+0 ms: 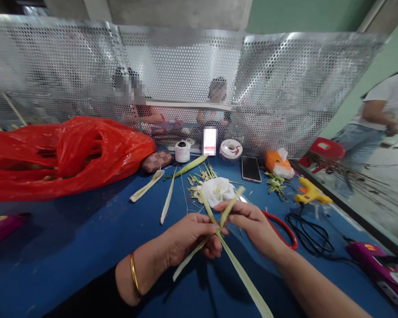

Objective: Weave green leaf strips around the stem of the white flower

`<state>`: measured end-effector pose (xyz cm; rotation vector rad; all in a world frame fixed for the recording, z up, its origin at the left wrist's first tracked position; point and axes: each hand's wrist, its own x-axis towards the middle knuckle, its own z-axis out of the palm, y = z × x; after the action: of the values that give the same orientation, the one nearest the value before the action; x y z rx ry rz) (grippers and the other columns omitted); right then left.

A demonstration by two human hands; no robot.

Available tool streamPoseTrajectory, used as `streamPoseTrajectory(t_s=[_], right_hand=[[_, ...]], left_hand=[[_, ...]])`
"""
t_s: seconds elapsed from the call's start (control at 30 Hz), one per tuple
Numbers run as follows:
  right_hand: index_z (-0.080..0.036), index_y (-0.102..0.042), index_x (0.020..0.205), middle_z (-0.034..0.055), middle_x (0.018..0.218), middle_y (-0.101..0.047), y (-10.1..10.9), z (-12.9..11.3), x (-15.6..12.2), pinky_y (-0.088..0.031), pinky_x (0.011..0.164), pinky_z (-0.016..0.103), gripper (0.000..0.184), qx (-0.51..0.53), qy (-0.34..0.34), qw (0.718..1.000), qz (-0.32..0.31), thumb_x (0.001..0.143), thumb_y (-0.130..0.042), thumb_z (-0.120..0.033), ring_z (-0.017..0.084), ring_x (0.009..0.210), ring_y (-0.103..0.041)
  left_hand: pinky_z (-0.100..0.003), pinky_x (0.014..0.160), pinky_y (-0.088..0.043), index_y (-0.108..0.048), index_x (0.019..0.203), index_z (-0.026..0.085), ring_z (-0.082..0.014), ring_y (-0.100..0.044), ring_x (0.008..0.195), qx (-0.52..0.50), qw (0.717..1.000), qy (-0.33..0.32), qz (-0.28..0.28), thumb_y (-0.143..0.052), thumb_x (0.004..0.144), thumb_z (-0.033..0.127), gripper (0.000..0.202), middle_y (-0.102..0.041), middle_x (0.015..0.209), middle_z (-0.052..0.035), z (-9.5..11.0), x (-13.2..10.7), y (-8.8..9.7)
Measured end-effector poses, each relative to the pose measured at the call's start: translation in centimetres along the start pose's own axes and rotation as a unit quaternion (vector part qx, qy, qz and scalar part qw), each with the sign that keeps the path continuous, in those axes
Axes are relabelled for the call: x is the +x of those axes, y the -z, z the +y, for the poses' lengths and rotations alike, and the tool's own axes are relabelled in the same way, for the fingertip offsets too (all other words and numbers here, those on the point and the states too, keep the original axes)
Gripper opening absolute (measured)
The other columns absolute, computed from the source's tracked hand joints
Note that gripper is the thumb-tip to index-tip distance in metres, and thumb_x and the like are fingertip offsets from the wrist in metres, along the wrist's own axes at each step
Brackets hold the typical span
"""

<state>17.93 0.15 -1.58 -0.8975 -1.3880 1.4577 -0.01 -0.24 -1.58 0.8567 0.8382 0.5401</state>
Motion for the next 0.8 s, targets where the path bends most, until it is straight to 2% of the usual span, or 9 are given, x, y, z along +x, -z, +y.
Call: streamPoseTrajectory(t_s=[0.07, 0.17, 0.33, 0.5, 0.6, 0.7, 0.8], right_hand=[[-0.017, -0.072, 0.094, 0.001, 0.072, -0.064, 0.2, 0.2, 0.3, -0.046, 0.062, 0.028, 0.025, -0.004, -0.016, 1.0, 0.009, 0.075, -0.07, -0.032, 0.014, 0.063, -0.057], [-0.015, -0.072, 0.093, 0.0003, 0.068, -0.063, 0.1, 0.8, 0.5, -0.042, 0.052, 0.023, 0.031, 0.009, -0.059, 0.998, 0.035, 0.072, -0.074, -0.037, 0.011, 0.055, -0.053], [-0.014, -0.068, 0.069, -0.0019, 0.053, -0.057, -0.6, 0.9, 0.1, -0.032, 0.04, 0.021, 0.029, 0.013, -0.119, 0.992, -0.03, 0.07, -0.074, -0.042, 0.008, 0.042, -0.045], [-0.015, -0.062, 0.054, -0.0028, 0.052, -0.052, -1.1, 1.1, 0.0, -0.036, 0.048, 0.022, 0.028, -0.02, -0.04, 0.998, 0.036, 0.067, -0.075, -0.037, 0.009, 0.05, -0.044], [-0.016, -0.061, 0.052, -0.003, 0.052, -0.051, -1.3, 1.6, 0.3, -0.036, 0.05, 0.023, 0.029, -0.036, -0.008, 0.998, 0.041, 0.067, -0.075, -0.037, 0.009, 0.05, -0.043], [-0.015, -0.064, 0.055, -0.0021, 0.053, -0.053, -1.1, 2.0, 0.5, -0.037, 0.049, 0.023, 0.031, -0.057, -0.005, 0.998, 0.028, 0.068, -0.074, -0.042, 0.01, 0.05, -0.045], [-0.015, -0.069, 0.071, -0.0016, 0.054, -0.055, -0.6, 2.0, 0.7, -0.037, 0.047, 0.023, 0.035, -0.06, -0.031, 0.995, 0.067, 0.075, -0.067, -0.049, 0.011, 0.048, -0.046]], left_hand=[[-0.021, 0.051, -0.045, -0.07, 0.084, 0.009, -0.011, -0.06, 0.048, 0.003, 1.0, 0.003, -0.001, -0.069, 0.072, 0.03, 0.024, -0.063, 0.054, -0.0018, 0.0, -0.1, -0.1], [-0.021, 0.051, -0.045, -0.071, 0.083, 0.01, -0.0109, -0.059, 0.047, 0.027, 0.999, 0.026, -0.011, -0.069, 0.072, 0.033, 0.026, -0.064, 0.053, -0.0018, -0.2, -0.1, -0.2], [-0.021, 0.051, -0.044, -0.072, 0.082, 0.012, -0.0108, -0.06, 0.047, 0.06, 0.995, 0.054, -0.064, -0.068, 0.074, 0.035, 0.025, -0.065, 0.054, -0.0016, -0.7, -0.1, -0.6], [-0.023, 0.05, -0.045, -0.072, 0.077, 0.012, -0.0117, -0.059, 0.045, 0.093, 0.993, 0.052, -0.05, -0.067, 0.073, 0.037, 0.025, -0.065, 0.052, -0.0019, -0.8, -0.2, -0.7], [-0.023, 0.05, -0.046, -0.072, 0.075, 0.012, -0.0117, -0.06, 0.045, 0.1, 0.991, 0.07, -0.062, -0.066, 0.072, 0.035, 0.024, -0.066, 0.054, -0.0031, -0.8, -0.3, -0.8], [-0.022, 0.051, -0.045, -0.073, 0.077, 0.012, -0.0112, -0.061, 0.048, 0.088, 0.992, 0.058, -0.065, -0.068, 0.073, 0.035, 0.024, -0.068, 0.058, -0.0039, -0.7, -0.4, -1.0], [-0.021, 0.054, -0.046, -0.073, 0.083, 0.011, -0.0107, -0.062, 0.051, 0.052, 0.998, 0.006, -0.017, -0.068, 0.076, 0.038, 0.029, -0.069, 0.061, -0.0046, -0.6, -0.3, -1.0]])
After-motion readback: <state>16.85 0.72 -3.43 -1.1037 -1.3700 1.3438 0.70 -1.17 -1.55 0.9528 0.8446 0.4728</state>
